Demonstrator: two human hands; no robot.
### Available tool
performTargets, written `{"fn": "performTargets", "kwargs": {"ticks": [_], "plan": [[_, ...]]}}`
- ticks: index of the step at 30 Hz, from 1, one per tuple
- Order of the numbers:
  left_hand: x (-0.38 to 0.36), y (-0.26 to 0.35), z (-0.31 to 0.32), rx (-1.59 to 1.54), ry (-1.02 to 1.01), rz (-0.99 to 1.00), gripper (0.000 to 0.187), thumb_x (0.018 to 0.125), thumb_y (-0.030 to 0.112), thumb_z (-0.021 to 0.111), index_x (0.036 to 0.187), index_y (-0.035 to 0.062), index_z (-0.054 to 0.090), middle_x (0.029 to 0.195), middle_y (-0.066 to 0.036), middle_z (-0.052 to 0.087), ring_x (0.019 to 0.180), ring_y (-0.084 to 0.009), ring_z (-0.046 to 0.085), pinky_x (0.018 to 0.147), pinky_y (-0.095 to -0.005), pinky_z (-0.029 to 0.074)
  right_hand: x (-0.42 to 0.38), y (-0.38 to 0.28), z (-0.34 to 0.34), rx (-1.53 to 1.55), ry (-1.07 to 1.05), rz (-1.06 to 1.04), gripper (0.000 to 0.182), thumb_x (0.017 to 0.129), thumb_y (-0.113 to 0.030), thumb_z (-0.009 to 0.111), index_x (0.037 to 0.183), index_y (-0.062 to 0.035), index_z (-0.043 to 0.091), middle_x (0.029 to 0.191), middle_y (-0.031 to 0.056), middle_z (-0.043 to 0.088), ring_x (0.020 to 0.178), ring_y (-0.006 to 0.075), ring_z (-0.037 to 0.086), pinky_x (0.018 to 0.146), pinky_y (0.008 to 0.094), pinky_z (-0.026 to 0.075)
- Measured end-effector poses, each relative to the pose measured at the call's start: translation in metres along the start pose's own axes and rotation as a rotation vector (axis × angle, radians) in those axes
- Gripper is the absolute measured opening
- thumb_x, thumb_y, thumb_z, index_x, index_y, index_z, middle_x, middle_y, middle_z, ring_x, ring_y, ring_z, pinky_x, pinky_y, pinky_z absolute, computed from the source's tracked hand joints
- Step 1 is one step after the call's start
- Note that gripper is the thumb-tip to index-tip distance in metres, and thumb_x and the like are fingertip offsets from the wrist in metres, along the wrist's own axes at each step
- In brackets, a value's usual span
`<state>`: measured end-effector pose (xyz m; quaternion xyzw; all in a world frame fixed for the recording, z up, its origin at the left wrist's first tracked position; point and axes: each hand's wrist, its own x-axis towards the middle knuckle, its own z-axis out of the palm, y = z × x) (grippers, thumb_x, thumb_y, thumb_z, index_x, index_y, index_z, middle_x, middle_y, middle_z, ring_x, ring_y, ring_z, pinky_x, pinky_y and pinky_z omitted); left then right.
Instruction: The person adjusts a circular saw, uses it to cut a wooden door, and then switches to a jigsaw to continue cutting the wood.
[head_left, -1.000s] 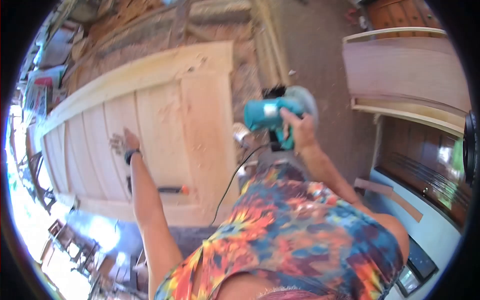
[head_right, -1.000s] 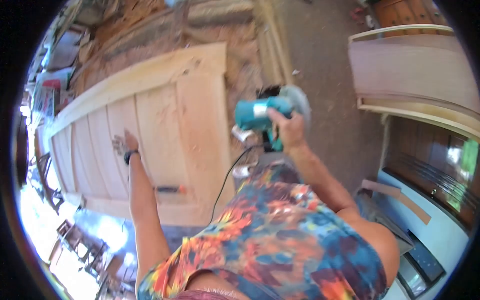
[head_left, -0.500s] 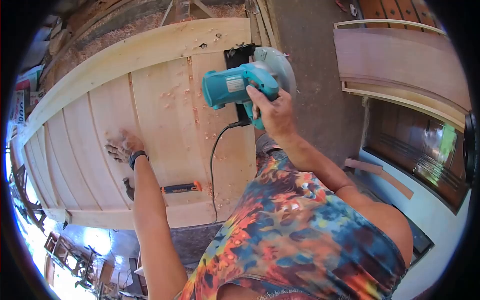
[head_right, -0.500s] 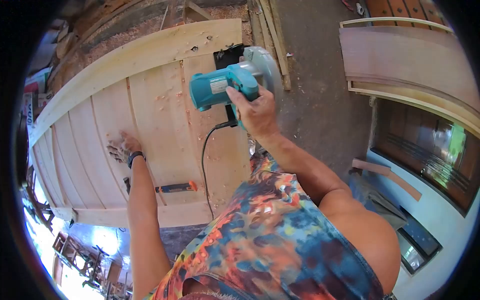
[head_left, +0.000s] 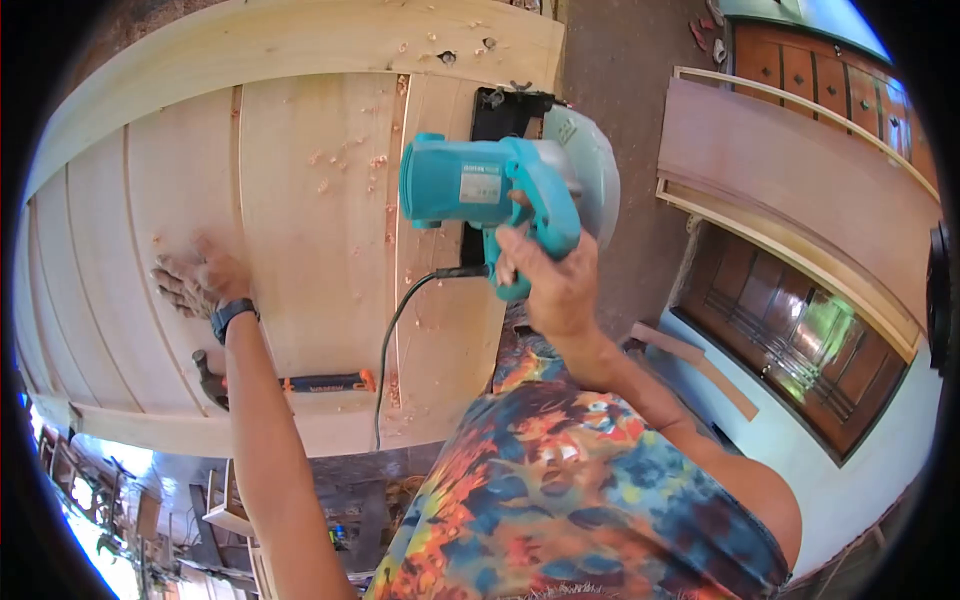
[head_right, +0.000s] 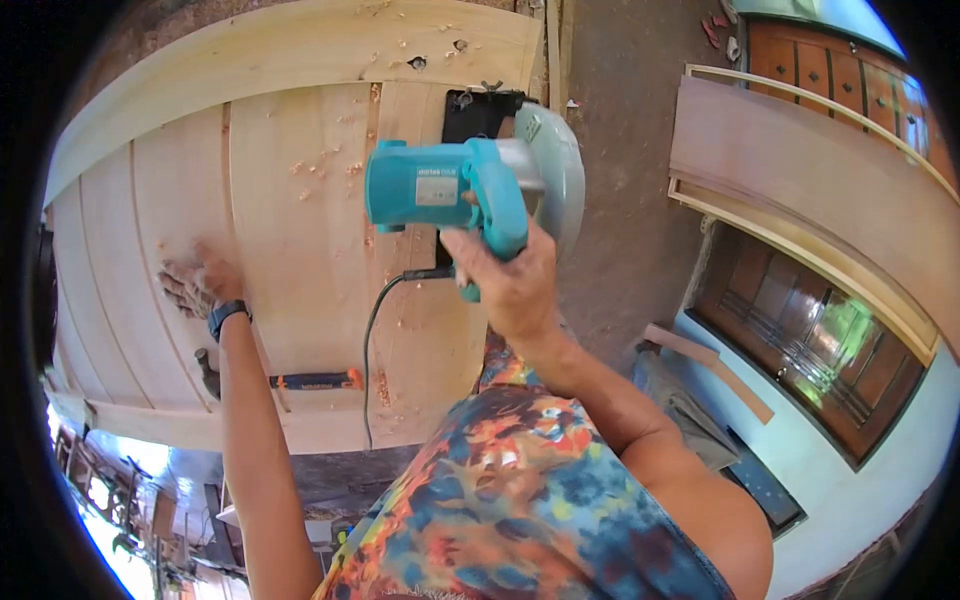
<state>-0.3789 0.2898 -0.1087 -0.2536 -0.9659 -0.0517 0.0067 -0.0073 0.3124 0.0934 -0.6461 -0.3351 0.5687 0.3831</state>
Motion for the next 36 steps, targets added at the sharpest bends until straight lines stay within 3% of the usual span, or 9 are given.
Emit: {"fn": "performTargets", "kwargs": {"ticks": [3, 12, 16, 18, 30, 34, 36], "plan": [[0.0, -0.003, 0.005, -0.058, 0.039, 0.007, 0.089, 0.097, 0.071, 0.038, 0.16, 0.0086, 0.029, 0.168, -0.015, 0.022, 0.155, -0.0345, 0.019, 0.122, -0.0548, 0.017, -0.002, 0.017, -0.003, 0.034, -0.062, -0.025, 0.048, 0.089, -0.006, 0.077, 0.131, 0.0033, 0.056, 0.076, 0.0004, 0.06, 0.064, 0.0061, 0.056, 0.057, 0.0224, 0.043], [0.004, -0.009, 0.009, -0.069, 0.036, -0.004, 0.09, 0.096, 0.072, 0.039, 0.16, 0.0096, 0.028, 0.167, -0.016, 0.023, 0.154, -0.0364, 0.02, 0.122, -0.0566, 0.014, 0.003, -0.003, -0.003, 0.04, -0.083, 0.021, 0.05, 0.089, -0.004, 0.076, 0.133, 0.0049, 0.055, 0.078, 0.0007, 0.06, 0.066, 0.0063, 0.052, 0.06, 0.0219, 0.042], [0.003, -0.011, 0.006, -0.063, 0.026, -0.004, 0.089, 0.096, 0.071, 0.04, 0.16, 0.0095, 0.029, 0.167, -0.016, 0.023, 0.154, -0.0371, 0.02, 0.122, -0.0568, 0.015, -0.002, 0.022, -0.011, 0.005, -0.123, -0.059, 0.052, 0.088, -0.004, 0.078, 0.134, 0.0054, 0.054, 0.081, 0.0015, 0.06, 0.069, 0.0065, 0.052, 0.063, 0.0222, 0.042], [0.006, -0.024, 0.019, -0.13, 0.086, 0.099, 0.089, 0.096, 0.07, 0.042, 0.16, 0.009, 0.029, 0.167, -0.017, 0.023, 0.153, -0.0373, 0.021, 0.122, -0.0575, 0.015, -0.002, 0.025, -0.013, 0.071, -0.126, -0.04, 0.056, 0.087, -0.004, 0.079, 0.135, 0.0062, 0.052, 0.083, 0.0023, 0.06, 0.073, 0.0072, 0.053, 0.066, 0.0227, 0.043], [0.001, -0.025, 0.007, -0.109, 0.08, 0.16, 0.081, 0.1, 0.06, 0.045, 0.156, 0.003, 0.036, 0.162, -0.022, 0.032, 0.15, -0.0393, 0.027, 0.122, -0.0528, 0.019, 0.009, 0.02, -0.01, 0.095, -0.185, -0.086, 0.07, 0.088, -0.007, 0.078, 0.144, 0.0101, 0.041, 0.079, 0.0046, 0.06, 0.068, 0.0129, 0.055, 0.063, 0.0271, 0.045], [0.0, -0.014, 0.0, -0.054, 0.066, 0.1, 0.081, 0.1, 0.06, 0.045, 0.156, 0.0029, 0.035, 0.162, -0.023, 0.031, 0.151, -0.039, 0.026, 0.122, -0.0527, 0.018, 0.021, 0.011, -0.008, 0.159, -0.131, -0.078, 0.065, 0.087, -0.005, 0.078, 0.142, 0.0096, 0.045, 0.078, 0.0029, 0.059, 0.068, 0.0104, 0.054, 0.062, 0.0261, 0.044], [0.003, -0.016, 0.003, -0.071, 0.076, 0.105, 0.081, 0.099, 0.06, 0.045, 0.156, 0.0026, 0.035, 0.162, -0.023, 0.03, 0.151, -0.0384, 0.025, 0.123, -0.0524, 0.018, 0.025, 0.008, -0.011, 0.026, -0.115, -0.042, 0.062, 0.086, -0.004, 0.079, 0.14, 0.0084, 0.049, 0.079, 0.0005, 0.058, 0.068, 0.0073, 0.052, 0.062, 0.0241, 0.043]]}}
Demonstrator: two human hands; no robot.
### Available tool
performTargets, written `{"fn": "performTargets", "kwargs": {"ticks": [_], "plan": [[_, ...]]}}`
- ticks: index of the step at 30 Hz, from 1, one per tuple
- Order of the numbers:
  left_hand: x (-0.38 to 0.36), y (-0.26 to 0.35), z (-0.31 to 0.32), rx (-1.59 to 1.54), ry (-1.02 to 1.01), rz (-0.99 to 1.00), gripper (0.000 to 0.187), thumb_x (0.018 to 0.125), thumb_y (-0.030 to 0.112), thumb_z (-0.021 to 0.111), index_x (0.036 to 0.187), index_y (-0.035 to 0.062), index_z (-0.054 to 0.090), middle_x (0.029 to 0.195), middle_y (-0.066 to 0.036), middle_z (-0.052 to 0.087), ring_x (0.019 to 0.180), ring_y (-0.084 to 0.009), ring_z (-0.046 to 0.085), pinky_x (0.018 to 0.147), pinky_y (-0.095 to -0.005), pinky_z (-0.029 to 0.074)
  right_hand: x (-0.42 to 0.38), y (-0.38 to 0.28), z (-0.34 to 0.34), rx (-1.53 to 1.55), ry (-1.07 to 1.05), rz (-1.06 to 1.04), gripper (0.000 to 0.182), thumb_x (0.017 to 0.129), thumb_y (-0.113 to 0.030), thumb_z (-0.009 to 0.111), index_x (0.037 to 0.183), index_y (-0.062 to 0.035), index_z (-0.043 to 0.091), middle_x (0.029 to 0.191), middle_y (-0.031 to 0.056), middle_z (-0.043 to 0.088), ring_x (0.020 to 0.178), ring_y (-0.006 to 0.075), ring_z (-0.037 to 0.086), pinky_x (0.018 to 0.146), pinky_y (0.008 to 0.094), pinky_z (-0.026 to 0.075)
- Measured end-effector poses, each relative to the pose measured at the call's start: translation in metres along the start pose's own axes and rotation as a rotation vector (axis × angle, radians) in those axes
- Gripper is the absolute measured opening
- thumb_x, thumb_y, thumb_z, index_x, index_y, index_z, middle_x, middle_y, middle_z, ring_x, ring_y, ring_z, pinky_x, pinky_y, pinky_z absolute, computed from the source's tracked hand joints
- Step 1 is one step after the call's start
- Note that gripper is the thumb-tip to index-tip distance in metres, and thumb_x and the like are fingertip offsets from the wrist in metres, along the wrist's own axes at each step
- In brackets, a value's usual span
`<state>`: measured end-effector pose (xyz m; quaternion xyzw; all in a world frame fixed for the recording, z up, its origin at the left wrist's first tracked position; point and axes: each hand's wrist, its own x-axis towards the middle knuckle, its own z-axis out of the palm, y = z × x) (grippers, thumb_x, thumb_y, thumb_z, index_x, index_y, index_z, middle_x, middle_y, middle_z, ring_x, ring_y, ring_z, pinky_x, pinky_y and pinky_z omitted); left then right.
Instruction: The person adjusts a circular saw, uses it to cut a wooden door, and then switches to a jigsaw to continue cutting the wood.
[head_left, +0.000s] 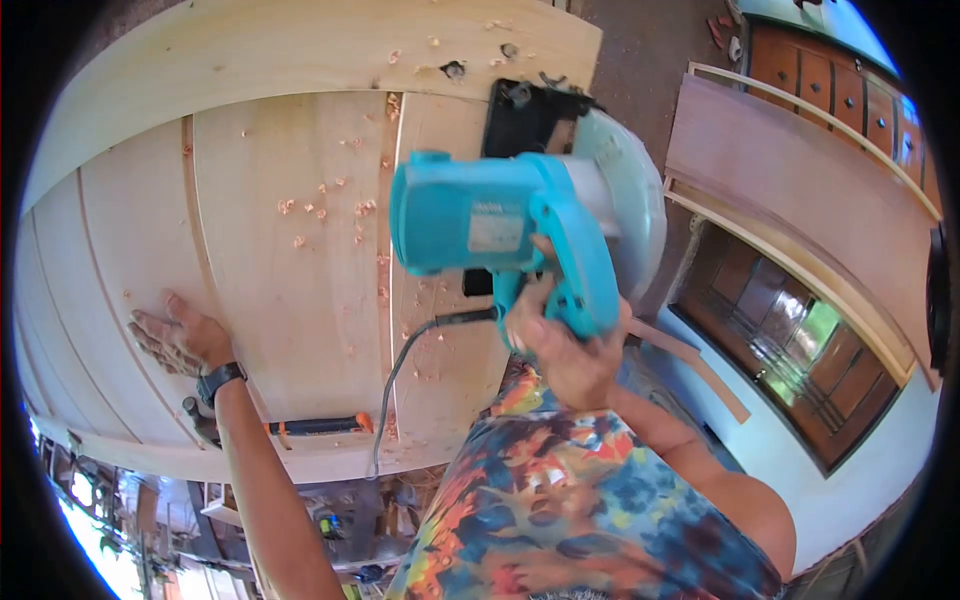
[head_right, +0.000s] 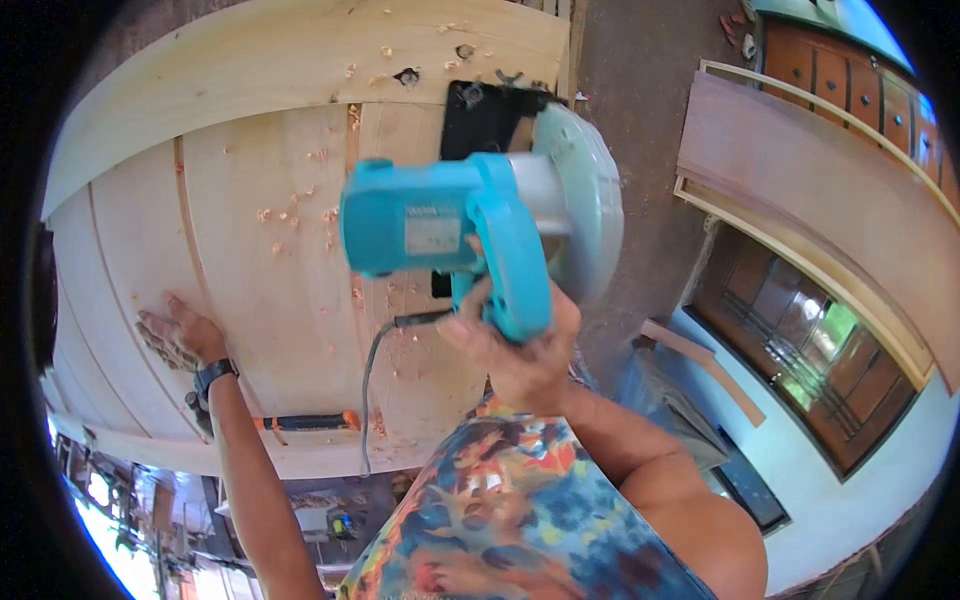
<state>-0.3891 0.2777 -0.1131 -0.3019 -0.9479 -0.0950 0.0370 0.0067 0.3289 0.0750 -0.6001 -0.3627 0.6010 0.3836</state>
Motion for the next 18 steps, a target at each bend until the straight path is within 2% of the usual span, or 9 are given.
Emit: {"fn": "performTargets", "kwargs": {"ticks": [4, 6, 8, 10, 12, 13, 14, 16, 18], "plan": [[0.006, -0.01, 0.019, -0.071, 0.056, 0.055, 0.082, 0.1, 0.058, 0.046, 0.156, -0.0004, 0.033, 0.162, -0.025, 0.029, 0.152, -0.0402, 0.023, 0.123, -0.0528, 0.017, 0.008, -0.007, 0.008, 0.005, 0.062, -0.025, 0.034, 0.084, -0.006, 0.081, 0.114, 0.0014, 0.066, 0.079, -0.003, 0.06, 0.07, 0.0062, 0.054, 0.063, 0.0234, 0.045], [0.073, -0.147, 0.168, 1.033, 0.114, 0.507, 0.084, 0.1, 0.059, 0.046, 0.155, -0.0028, 0.032, 0.16, -0.03, 0.028, 0.151, -0.043, 0.023, 0.122, -0.0529, 0.017, 0.013, -0.003, 0.008, 0.003, 0.05, -0.149, 0.032, 0.083, -0.011, 0.082, 0.109, 0.0007, 0.067, 0.079, -0.0006, 0.065, 0.072, 0.0082, 0.06, 0.066, 0.0267, 0.05], [0.095, -0.154, 0.204, 1.154, 0.147, 0.551, 0.078, 0.102, 0.054, 0.046, 0.153, -0.0043, 0.033, 0.157, -0.033, 0.031, 0.147, -0.0475, 0.025, 0.122, -0.0546, 0.018, 0.015, 0.008, 0.007, 0.033, 0.092, -0.26, 0.035, 0.082, -0.014, 0.083, 0.109, 0.0009, 0.067, 0.08, 0.0014, 0.068, 0.074, 0.0095, 0.063, 0.069, 0.0286, 0.053], [0.07, -0.071, 0.113, 0.01, 0.096, 0.216, 0.076, 0.102, 0.053, 0.045, 0.152, -0.0029, 0.036, 0.154, -0.032, 0.035, 0.143, -0.0483, 0.032, 0.119, -0.0577, 0.024, 0.017, 0.018, 0.009, -0.018, 0.072, -0.272, 0.038, 0.08, -0.02, 0.084, 0.106, 0.0024, 0.067, 0.082, 0.0107, 0.073, 0.077, 0.0196, 0.072, 0.074, 0.0345, 0.057], [0.0, 0.021, -0.003, 0.018, 0.116, 0.014, 0.077, 0.101, 0.058, 0.044, 0.146, -0.0052, 0.044, 0.146, -0.032, 0.046, 0.135, -0.0462, 0.044, 0.113, -0.0567, 0.034, 0.017, 0.036, 0.023, -0.056, 0.277, -0.476, 0.04, 0.08, -0.02, 0.082, 0.107, 0.0032, 0.065, 0.082, 0.0145, 0.072, 0.076, 0.0253, 0.073, 0.073, 0.0377, 0.058], [0.032, -0.003, 0.032, -0.053, 0.058, 0.114, 0.07, 0.104, 0.053, 0.038, 0.141, -0.0049, 0.049, 0.137, -0.032, 0.053, 0.127, -0.0457, 0.051, 0.108, -0.0537, 0.039, 0.02, 0.042, 0.027, -0.168, 0.454, -0.641, 0.042, 0.08, -0.021, 0.081, 0.109, 0.004, 0.064, 0.081, 0.0183, 0.072, 0.075, 0.0309, 0.074, 0.072, 0.0409, 0.059], [0.063, -0.027, 0.066, -0.131, -0.01, 0.212, 0.065, 0.106, 0.049, 0.033, 0.136, -0.0046, 0.054, 0.129, -0.032, 0.06, 0.118, -0.0452, 0.058, 0.103, -0.0508, 0.044, 0.016, 0.046, 0.031, -0.213, 0.508, -0.633, 0.043, 0.081, -0.019, 0.078, 0.113, 0.0047, 0.061, 0.081, 0.0232, 0.071, 0.073, 0.0383, 0.073, 0.067, 0.0458, 0.06], [0.088, -0.044, 0.087, -0.202, -0.073, 0.333, 0.063, 0.109, 0.045, 0.027, 0.131, -0.0043, 0.059, 0.121, -0.032, 0.066, 0.109, -0.0447, 0.064, 0.098, -0.0479, 0.049, 0.012, 0.049, 0.04, -0.299, 0.566, -0.524, 0.052, 0.085, -0.027, 0.075, 0.118, 0.0088, 0.056, 0.081, 0.0251, 0.07, 0.074, 0.0406, 0.073, 0.066, 0.0485, 0.06], [0.077, -0.028, 0.056, -0.195, -0.057, 0.107, 0.083, 0.096, 0.065, 0.044, 0.131, -0.0091, 0.057, 0.129, -0.029, 0.062, 0.12, -0.0414, 0.06, 0.103, -0.0504, 0.045, 0.011, 0.045, 0.037, -0.308, 0.516, -0.463, 0.049, 0.087, -0.025, 0.072, 0.119, 0.0091, 0.056, 0.08, 0.0249, 0.07, 0.072, 0.0405, 0.073, 0.065, 0.049, 0.06]]}}
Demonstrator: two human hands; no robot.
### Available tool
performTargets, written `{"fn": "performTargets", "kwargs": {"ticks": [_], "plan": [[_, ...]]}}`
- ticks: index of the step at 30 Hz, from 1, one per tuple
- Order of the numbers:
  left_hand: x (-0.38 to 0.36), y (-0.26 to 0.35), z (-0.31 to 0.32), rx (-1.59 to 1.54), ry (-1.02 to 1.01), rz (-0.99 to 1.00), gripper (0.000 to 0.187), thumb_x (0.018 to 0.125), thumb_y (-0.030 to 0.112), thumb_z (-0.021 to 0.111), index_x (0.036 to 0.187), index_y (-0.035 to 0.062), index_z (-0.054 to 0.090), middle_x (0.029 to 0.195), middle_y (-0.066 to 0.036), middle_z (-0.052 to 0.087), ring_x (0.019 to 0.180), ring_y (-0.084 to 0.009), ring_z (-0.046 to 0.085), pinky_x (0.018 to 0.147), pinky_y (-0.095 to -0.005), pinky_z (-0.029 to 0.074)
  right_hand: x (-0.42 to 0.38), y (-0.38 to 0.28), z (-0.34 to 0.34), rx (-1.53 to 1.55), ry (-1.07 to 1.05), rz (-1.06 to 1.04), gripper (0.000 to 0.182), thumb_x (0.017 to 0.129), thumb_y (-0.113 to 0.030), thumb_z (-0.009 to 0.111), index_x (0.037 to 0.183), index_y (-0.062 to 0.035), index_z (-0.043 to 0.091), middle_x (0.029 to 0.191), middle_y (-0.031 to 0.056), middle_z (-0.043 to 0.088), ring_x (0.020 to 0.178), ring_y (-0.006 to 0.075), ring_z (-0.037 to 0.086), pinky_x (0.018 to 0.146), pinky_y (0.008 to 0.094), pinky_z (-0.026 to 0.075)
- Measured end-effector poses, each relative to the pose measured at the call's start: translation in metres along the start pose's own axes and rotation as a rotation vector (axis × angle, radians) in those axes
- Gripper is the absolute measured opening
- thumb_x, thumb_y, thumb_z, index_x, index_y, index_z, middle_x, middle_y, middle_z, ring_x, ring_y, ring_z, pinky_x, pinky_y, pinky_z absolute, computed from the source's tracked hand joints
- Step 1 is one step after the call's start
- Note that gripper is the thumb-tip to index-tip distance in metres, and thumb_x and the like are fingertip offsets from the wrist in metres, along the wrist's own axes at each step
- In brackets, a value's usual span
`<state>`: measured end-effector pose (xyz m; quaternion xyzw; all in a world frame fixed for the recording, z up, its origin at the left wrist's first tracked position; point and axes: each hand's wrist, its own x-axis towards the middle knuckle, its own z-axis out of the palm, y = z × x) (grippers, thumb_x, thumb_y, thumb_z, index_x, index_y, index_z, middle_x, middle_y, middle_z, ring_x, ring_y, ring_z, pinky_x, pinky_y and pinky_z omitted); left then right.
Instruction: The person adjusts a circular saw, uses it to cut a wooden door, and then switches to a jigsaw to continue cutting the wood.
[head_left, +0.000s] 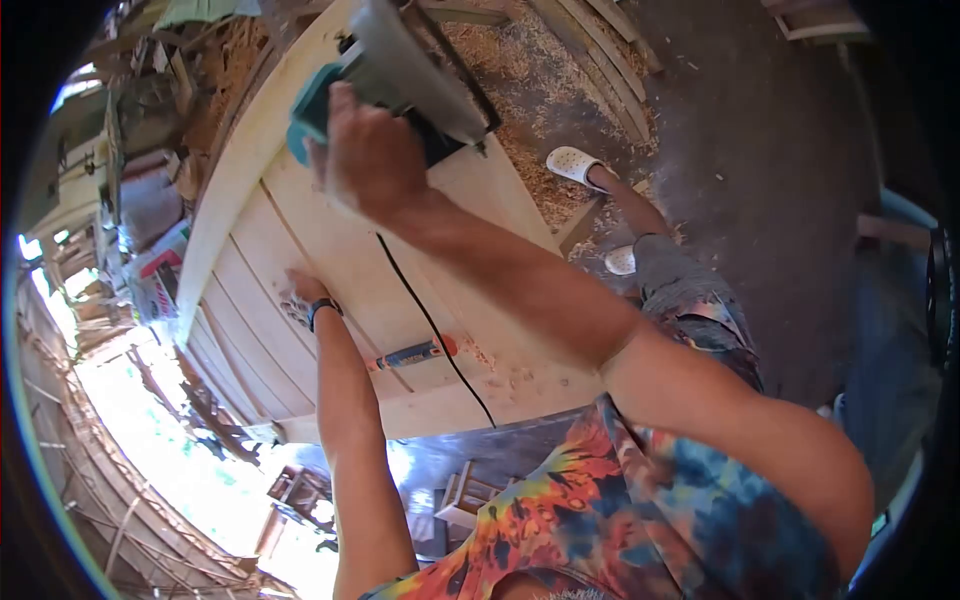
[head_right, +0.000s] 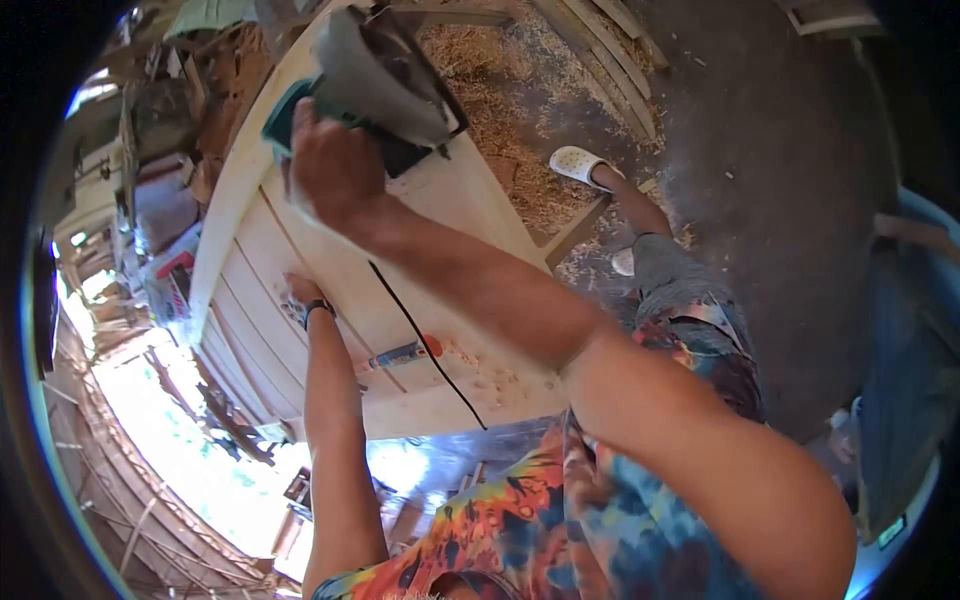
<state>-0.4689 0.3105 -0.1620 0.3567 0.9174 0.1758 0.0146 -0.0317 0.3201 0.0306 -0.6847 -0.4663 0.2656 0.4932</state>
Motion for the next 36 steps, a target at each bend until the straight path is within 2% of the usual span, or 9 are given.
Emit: {"fn": "performTargets", "kwargs": {"ticks": [6, 10, 15, 24, 26, 29, 31, 34, 36], "plan": [[-0.02, 0.034, -0.019, -0.127, -0.062, -0.176, 0.08, 0.096, 0.063, 0.044, 0.13, -0.0081, 0.059, 0.123, -0.029, 0.066, 0.114, -0.0402, 0.063, 0.101, -0.0496, 0.047, 0.01, -0.013, 0.005, -0.041, -0.052, 0.122, 0.037, 0.091, -0.015, 0.06, 0.122, 0.0052, 0.06, 0.075, 0.018, 0.072, 0.069, 0.0335, 0.074, 0.06, 0.0466, 0.06], [-0.043, 0.053, -0.025, -0.104, -0.129, -0.019, 0.077, 0.1, 0.059, 0.04, 0.127, -0.0102, 0.06, 0.12, -0.028, 0.068, 0.109, -0.0395, 0.065, 0.097, -0.0476, 0.05, 0.011, -0.021, 0.003, -0.028, 0.06, 0.151, 0.037, 0.089, -0.015, 0.06, 0.122, 0.0009, 0.065, 0.074, 0.0153, 0.074, 0.067, 0.0272, 0.075, 0.059, 0.0407, 0.059], [-0.051, 0.062, -0.026, -0.077, -0.132, -0.007, 0.073, 0.103, 0.055, 0.036, 0.124, -0.0096, 0.062, 0.118, -0.027, 0.069, 0.105, -0.0394, 0.066, 0.094, -0.0473, 0.052, -0.007, -0.002, 0.004, 0.201, 0.014, 0.159, 0.037, 0.087, -0.014, 0.06, 0.119, 0.0023, 0.067, 0.074, 0.0155, 0.073, 0.067, 0.0305, 0.074, 0.064, 0.0432, 0.058], [-0.039, 0.052, -0.027, -0.035, -0.103, -0.075, 0.068, 0.108, 0.048, 0.029, 0.12, -0.0085, 0.066, 0.115, -0.025, 0.071, 0.099, -0.0393, 0.069, 0.089, -0.0466, 0.055, -0.001, -0.003, 0.003, 0.027, 0.046, 0.076, 0.032, 0.088, -0.015, 0.062, 0.114, 0.0029, 0.065, 0.074, 0.019, 0.071, 0.073, 0.0337, 0.074, 0.062, 0.0462, 0.059], [-0.014, 0.024, -0.004, -0.055, -0.082, -0.045, 0.067, 0.108, 0.047, 0.032, 0.124, -0.0097, 0.064, 0.123, -0.028, 0.068, 0.111, -0.0397, 0.065, 0.097, -0.0461, 0.051, 0.006, -0.002, -0.001, 0.047, -0.137, 0.095, 0.036, 0.086, -0.022, 0.07, 0.11, 0.0044, 0.064, 0.077, 0.0238, 0.071, 0.075, 0.0388, 0.073, 0.066, 0.0471, 0.059], [0.062, -0.082, 0.078, -0.155, 0.106, 0.426, 0.065, 0.107, 0.05, 0.037, 0.129, -0.006, 0.062, 0.125, -0.03, 0.066, 0.116, -0.0432, 0.062, 0.098, -0.0451, 0.048, 0.018, -0.021, -0.009, 0.019, -0.115, 0.188, 0.041, 0.084, -0.03, 0.076, 0.105, 0.004, 0.065, 0.081, 0.0243, 0.072, 0.078, 0.0392, 0.073, 0.07, 0.0441, 0.06], [-0.023, 0.029, -0.012, -0.018, -0.269, -0.195, 0.073, 0.103, 0.049, 0.046, 0.141, -0.0133, 0.045, 0.136, -0.029, 0.059, 0.126, -0.0408, 0.058, 0.106, -0.0394, 0.046, 0.019, -0.016, -0.001, 0.064, -0.102, 0.098, 0.042, 0.084, -0.032, 0.078, 0.099, 0.0044, 0.065, 0.084, 0.0241, 0.072, 0.079, 0.0385, 0.074, 0.071, 0.0451, 0.059], [0.032, -0.089, 0.108, -0.036, -0.174, -0.161, 0.087, 0.097, 0.064, 0.046, 0.149, -0.0055, 0.04, 0.15, -0.026, 0.048, 0.138, -0.0415, 0.047, 0.114, -0.0435, 0.037, 0.024, -0.022, -0.002, 0.036, -0.047, 0.044, 0.039, 0.085, -0.032, 0.077, 0.095, 0.0039, 0.066, 0.086, 0.0228, 0.073, 0.081, 0.0353, 0.074, 0.072, 0.0435, 0.058], [-0.03, -0.003, 0.022, 0.178, 0.005, -0.139, 0.087, 0.097, 0.067, 0.044, 0.153, 0.0018, 0.036, 0.159, -0.022, 0.037, 0.145, -0.0406, 0.037, 0.118, -0.0487, 0.03, 0.022, -0.025, -0.002, -0.012, -0.081, 0.127, 0.035, 0.087, -0.029, 0.076, 0.099, 0.0028, 0.068, 0.084, 0.021, 0.072, 0.08, 0.0304, 0.074, 0.073, 0.0407, 0.057]]}}
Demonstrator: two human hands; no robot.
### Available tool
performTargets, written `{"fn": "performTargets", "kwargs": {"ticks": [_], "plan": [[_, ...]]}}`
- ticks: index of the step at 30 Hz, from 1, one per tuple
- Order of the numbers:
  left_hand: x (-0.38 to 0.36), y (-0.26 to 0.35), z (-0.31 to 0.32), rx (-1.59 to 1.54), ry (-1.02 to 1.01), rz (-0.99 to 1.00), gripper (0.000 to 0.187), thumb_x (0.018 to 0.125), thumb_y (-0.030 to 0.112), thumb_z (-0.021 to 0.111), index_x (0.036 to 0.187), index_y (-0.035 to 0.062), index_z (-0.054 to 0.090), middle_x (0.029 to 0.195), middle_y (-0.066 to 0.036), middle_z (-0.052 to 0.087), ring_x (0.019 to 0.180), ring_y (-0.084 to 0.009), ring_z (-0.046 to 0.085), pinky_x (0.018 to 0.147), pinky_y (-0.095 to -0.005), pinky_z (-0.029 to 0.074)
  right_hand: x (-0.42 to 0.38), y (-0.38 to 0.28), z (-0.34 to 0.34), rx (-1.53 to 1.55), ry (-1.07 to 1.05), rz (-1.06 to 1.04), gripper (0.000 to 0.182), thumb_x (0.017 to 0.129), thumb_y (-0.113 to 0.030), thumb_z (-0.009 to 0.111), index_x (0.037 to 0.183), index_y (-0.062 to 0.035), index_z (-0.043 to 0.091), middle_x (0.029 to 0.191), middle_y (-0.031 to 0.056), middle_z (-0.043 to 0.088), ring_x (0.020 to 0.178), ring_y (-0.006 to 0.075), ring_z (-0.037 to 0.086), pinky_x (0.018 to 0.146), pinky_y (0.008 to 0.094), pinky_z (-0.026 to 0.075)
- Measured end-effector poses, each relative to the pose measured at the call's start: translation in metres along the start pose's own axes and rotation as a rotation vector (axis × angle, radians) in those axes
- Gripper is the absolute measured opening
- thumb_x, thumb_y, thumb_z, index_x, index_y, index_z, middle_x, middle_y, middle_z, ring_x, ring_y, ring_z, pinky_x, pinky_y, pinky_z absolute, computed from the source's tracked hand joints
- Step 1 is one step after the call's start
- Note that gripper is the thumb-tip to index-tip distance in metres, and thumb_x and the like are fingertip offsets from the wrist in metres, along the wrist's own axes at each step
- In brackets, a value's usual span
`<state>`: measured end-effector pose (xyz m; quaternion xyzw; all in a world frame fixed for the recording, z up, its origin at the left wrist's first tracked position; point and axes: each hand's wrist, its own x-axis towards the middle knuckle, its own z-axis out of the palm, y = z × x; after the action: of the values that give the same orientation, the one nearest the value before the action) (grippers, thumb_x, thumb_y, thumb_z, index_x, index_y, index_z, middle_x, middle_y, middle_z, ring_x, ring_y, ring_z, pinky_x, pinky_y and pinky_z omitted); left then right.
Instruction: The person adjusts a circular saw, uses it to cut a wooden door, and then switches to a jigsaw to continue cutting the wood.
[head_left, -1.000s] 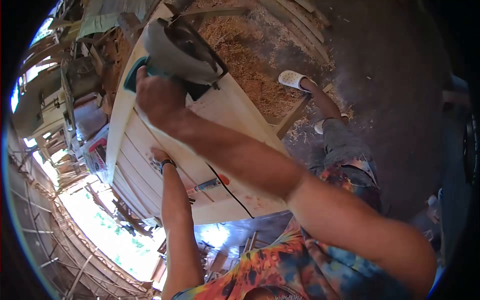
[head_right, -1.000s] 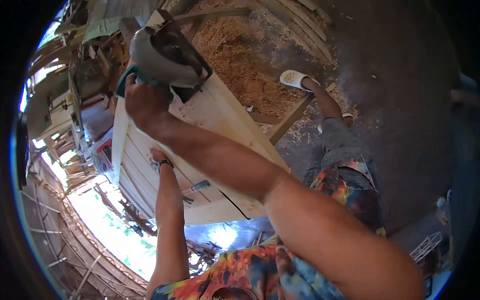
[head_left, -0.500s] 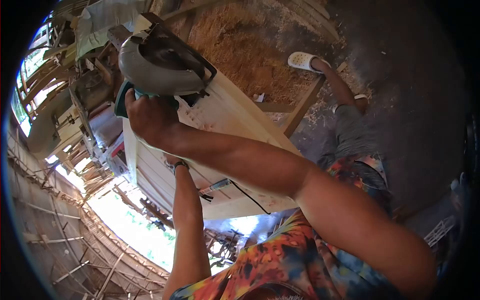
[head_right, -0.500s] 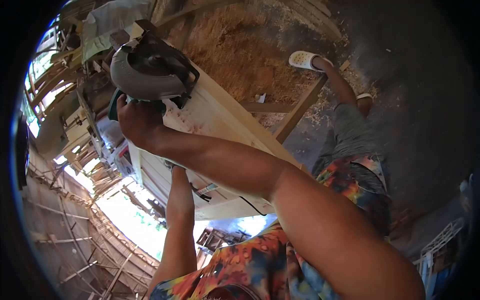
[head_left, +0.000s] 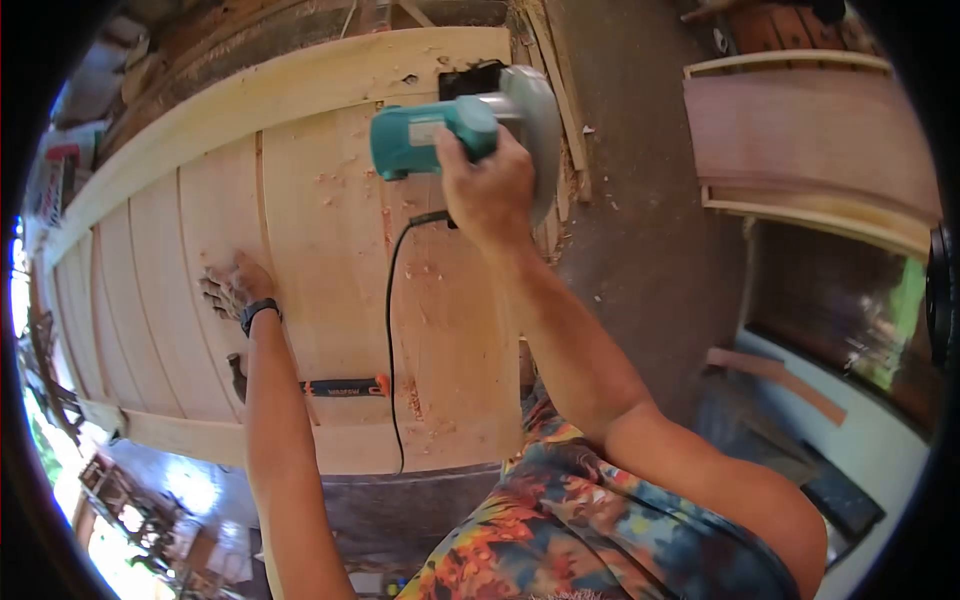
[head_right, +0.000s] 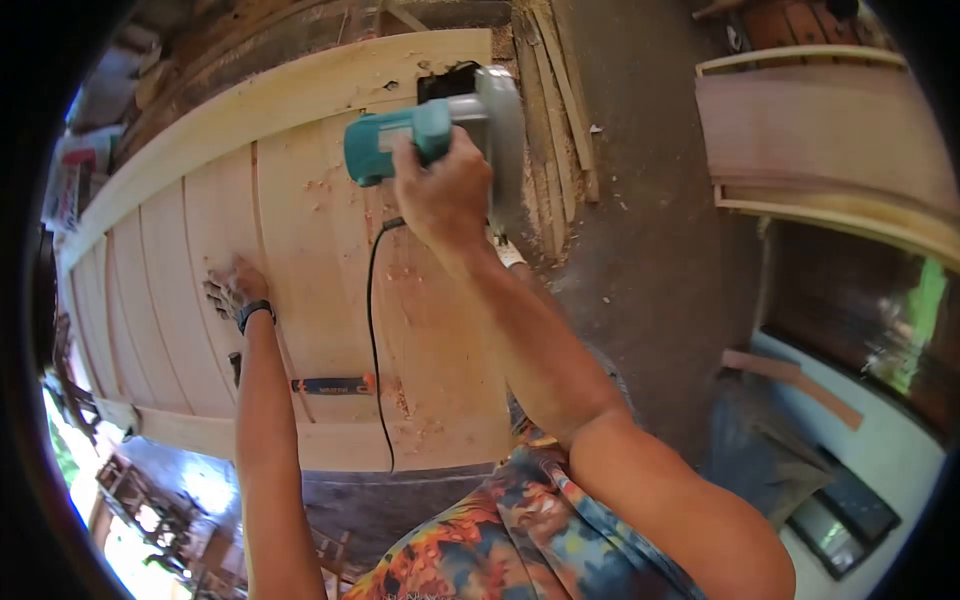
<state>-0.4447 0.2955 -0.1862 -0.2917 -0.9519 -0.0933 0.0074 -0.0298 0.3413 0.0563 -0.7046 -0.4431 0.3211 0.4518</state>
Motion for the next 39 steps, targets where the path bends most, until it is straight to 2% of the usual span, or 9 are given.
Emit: {"fn": "performTargets", "kwargs": {"ticks": [1, 3, 4, 10, 15, 18, 22, 24, 39], "plan": [[-0.044, 0.039, -0.062, 0.099, 0.096, -0.011, 0.086, 0.096, 0.068, 0.043, 0.155, 0.0054, 0.034, 0.163, -0.02, 0.031, 0.148, -0.0401, 0.032, 0.12, -0.0514, 0.026, -0.002, 0.002, -0.004, -0.031, -0.022, -0.007, 0.035, 0.087, -0.029, 0.076, 0.099, 0.0028, 0.068, 0.084, 0.021, 0.072, 0.08, 0.0304, 0.074, 0.073, 0.0407, 0.057], [-0.04, 0.027, -0.048, 0.066, 0.081, -0.021, 0.084, 0.097, 0.067, 0.043, 0.157, 0.0094, 0.033, 0.165, -0.018, 0.026, 0.151, -0.0388, 0.027, 0.12, -0.0545, 0.022, -0.001, 0.002, -0.003, 0.004, 0.0, -0.04, 0.031, 0.089, -0.025, 0.074, 0.1, 0.0032, 0.068, 0.083, 0.0162, 0.072, 0.077, 0.0204, 0.07, 0.071, 0.0352, 0.054], [-0.038, 0.023, -0.042, 0.035, 0.094, -0.009, 0.082, 0.097, 0.066, 0.043, 0.158, 0.0135, 0.032, 0.168, -0.016, 0.022, 0.153, -0.0374, 0.022, 0.121, -0.0576, 0.019, -0.001, 0.003, -0.003, -0.014, -0.011, -0.042, 0.031, 0.089, -0.025, 0.074, 0.1, 0.0032, 0.068, 0.083, 0.0162, 0.072, 0.077, 0.0204, 0.07, 0.071, 0.0352, 0.054], [-0.053, 0.043, -0.076, 0.095, -0.007, -0.043, 0.086, 0.098, 0.069, 0.037, 0.16, 0.0092, 0.028, 0.167, -0.016, 0.023, 0.153, -0.0376, 0.02, 0.122, -0.0545, 0.016, -0.007, 0.0, -0.009, 0.0, -0.039, 0.113, 0.025, 0.094, -0.02, 0.071, 0.1, 0.0036, 0.067, 0.079, 0.0054, 0.067, 0.076, 0.0116, 0.061, 0.068, 0.0303, 0.05], [-0.05, 0.029, -0.061, 0.065, 0.041, -0.02, 0.084, 0.098, 0.065, 0.042, 0.159, 0.009, 0.03, 0.166, -0.017, 0.024, 0.152, -0.039, 0.022, 0.12, -0.0575, 0.019, -0.008, -0.005, -0.018, 0.024, -0.097, 0.16, 0.012, 0.096, -0.01, 0.067, 0.1, 0.0008, 0.064, 0.073, 0.0017, 0.061, 0.059, 0.0066, 0.057, 0.053, 0.0249, 0.046], [-0.05, 0.022, -0.059, 0.053, 0.076, 0.039, 0.084, 0.097, 0.066, 0.043, 0.158, 0.0089, 0.031, 0.165, -0.018, 0.026, 0.152, -0.0391, 0.023, 0.12, -0.0571, 0.019, -0.009, -0.001, -0.017, 0.064, -0.099, 0.141, 0.009, 0.095, -0.006, 0.066, 0.099, 0.0005, 0.062, 0.07, 0.0008, 0.059, 0.053, 0.006, 0.054, 0.047, 0.0245, 0.043], [-0.049, 0.019, -0.059, 0.037, 0.066, 0.028, 0.085, 0.097, 0.065, 0.044, 0.159, 0.0087, 0.031, 0.165, -0.018, 0.026, 0.152, -0.0394, 0.023, 0.12, -0.0579, 0.018, -0.007, -0.011, -0.013, 0.071, -0.098, 0.189, 0.009, 0.095, -0.006, 0.065, 0.099, 0.0019, 0.062, 0.071, 0.001, 0.059, 0.054, 0.0066, 0.055, 0.048, 0.025, 0.045], [-0.048, 0.017, -0.059, 0.047, 0.059, 0.026, 0.085, 0.097, 0.065, 0.044, 0.159, 0.0086, 0.03, 0.166, -0.018, 0.025, 0.152, -0.0393, 0.022, 0.12, -0.0581, 0.018, -0.005, -0.013, -0.012, 0.038, -0.091, 0.183, 0.016, 0.099, -0.012, 0.06, 0.095, 0.0028, 0.062, 0.066, 0.0052, 0.057, 0.053, 0.013, 0.054, 0.049, 0.0293, 0.046], [-0.048, 0.008, -0.062, 0.031, 0.05, 0.066, 0.081, 0.099, 0.061, 0.045, 0.158, 0.0079, 0.032, 0.164, -0.019, 0.028, 0.151, -0.0399, 0.024, 0.119, -0.0603, 0.02, 0.002, -0.019, -0.01, 0.057, -0.155, 0.214, 0.016, 0.101, -0.012, 0.055, 0.103, 0.0031, 0.057, 0.068, 0.0065, 0.053, 0.054, 0.014, 0.05, 0.051, 0.0312, 0.047]]}}
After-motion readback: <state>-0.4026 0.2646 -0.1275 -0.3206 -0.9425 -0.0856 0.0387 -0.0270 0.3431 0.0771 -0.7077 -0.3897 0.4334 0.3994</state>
